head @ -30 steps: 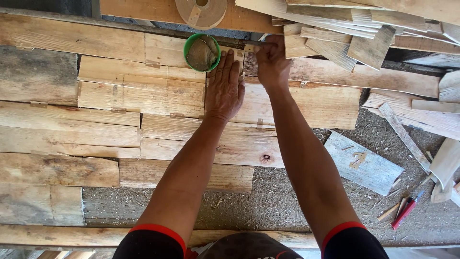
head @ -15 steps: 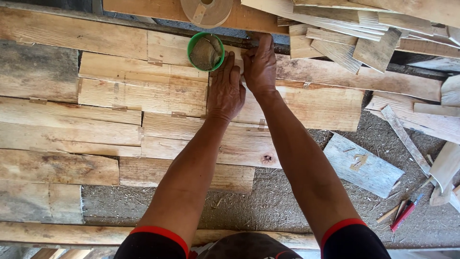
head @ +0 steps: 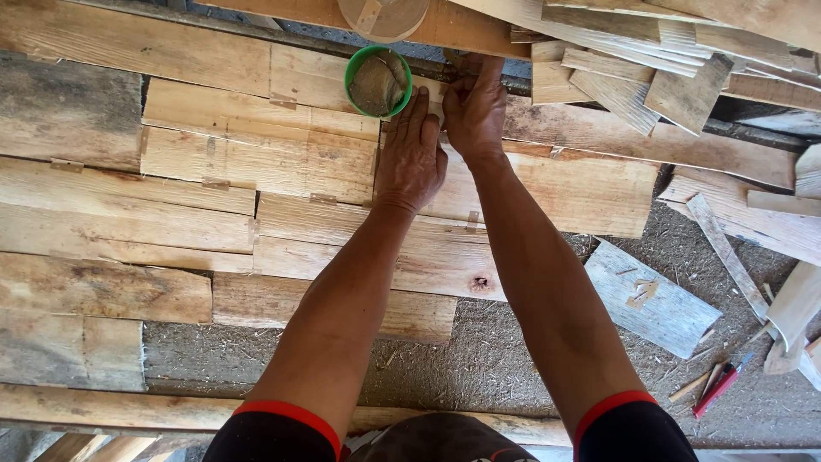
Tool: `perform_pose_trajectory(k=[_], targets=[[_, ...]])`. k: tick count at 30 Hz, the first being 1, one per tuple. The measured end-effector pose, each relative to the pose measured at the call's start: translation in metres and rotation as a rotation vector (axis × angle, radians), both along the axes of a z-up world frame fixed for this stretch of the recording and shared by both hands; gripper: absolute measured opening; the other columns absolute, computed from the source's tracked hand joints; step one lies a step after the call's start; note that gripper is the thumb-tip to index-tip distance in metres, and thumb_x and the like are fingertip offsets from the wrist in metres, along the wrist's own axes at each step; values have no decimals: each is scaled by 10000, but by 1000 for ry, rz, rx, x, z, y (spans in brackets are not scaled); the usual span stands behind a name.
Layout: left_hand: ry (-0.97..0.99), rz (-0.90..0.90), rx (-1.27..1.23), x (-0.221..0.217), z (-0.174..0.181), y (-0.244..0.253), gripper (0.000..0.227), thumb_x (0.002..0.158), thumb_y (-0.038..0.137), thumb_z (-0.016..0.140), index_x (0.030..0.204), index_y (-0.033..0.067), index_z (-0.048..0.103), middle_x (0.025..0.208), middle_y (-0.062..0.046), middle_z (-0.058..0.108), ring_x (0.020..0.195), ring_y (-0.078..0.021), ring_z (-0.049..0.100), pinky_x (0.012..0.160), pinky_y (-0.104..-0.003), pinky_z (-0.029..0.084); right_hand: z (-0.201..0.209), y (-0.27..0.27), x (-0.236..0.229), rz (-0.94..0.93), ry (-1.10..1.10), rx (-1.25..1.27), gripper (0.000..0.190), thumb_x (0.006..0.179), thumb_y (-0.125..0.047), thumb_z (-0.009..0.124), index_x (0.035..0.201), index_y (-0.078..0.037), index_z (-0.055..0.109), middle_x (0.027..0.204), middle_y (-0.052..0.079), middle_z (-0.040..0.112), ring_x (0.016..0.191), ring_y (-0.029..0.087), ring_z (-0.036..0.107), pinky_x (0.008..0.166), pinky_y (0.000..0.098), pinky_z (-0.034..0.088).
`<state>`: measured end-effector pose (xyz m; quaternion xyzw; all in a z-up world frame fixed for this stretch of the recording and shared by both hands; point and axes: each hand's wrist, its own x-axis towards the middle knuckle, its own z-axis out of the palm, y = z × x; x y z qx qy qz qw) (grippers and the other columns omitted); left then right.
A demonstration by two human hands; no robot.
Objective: The recorder is applying small strips of wood veneer to a larger surface, using adhesive tape and a craft knife to trim the edges.
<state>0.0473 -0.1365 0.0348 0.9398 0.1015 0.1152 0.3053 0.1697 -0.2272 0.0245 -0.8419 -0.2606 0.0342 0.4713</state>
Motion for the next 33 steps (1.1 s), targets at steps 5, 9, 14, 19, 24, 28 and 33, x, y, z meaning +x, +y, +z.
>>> perform_pose_trajectory(k=[5,9,14,19,24,28,33], targets=[[31,-4,17,-1,-1,0,382,889,92,610,1237,19,471,1610,-273,352,1530,-391,313,1269,-521,250,-7,-1,6,-81,138,153,503,944,119,584,1365,-59,373,1111,123,721,865,214,729,740,326,645],[10,-14,13,-2,-2,-1,401,901,102,594,1265,0,461,1610,-271,351,1539,-389,320,1279,-522,266,35,5,-1,-89,310,417,585,888,133,585,1382,-40,322,1183,123,644,993,187,712,835,302,629],[23,-3,55,-1,-8,-3,406,923,115,602,1285,2,460,1624,-274,342,1539,-395,321,1247,-550,274,4,-12,6,-190,406,425,415,936,92,618,1288,4,417,1140,167,696,967,185,711,799,295,619],[6,-43,181,0,-8,-4,431,894,156,633,1283,44,485,1607,-217,366,1515,-413,309,1226,-580,262,0,-22,10,-312,531,450,375,931,64,637,1260,16,464,1025,173,737,879,176,697,743,287,587],[1,-47,148,-1,-16,-6,459,929,165,644,1332,12,486,1563,-245,392,1524,-421,297,1266,-579,238,6,-19,13,-276,446,139,376,891,18,717,1197,9,498,912,138,787,775,155,739,671,272,577],[1,-56,181,-2,-17,-7,436,931,163,651,1321,41,498,1566,-209,403,1539,-429,281,1274,-575,219,3,-20,12,-246,349,23,375,890,-5,721,1188,9,495,901,148,797,765,167,773,667,284,608],[43,-77,233,-1,-16,-7,446,977,178,659,1368,51,487,1621,-174,366,1579,-434,220,1307,-582,177,12,-15,8,-263,292,-68,381,877,-11,719,1186,11,497,856,164,803,743,197,786,671,308,607]])
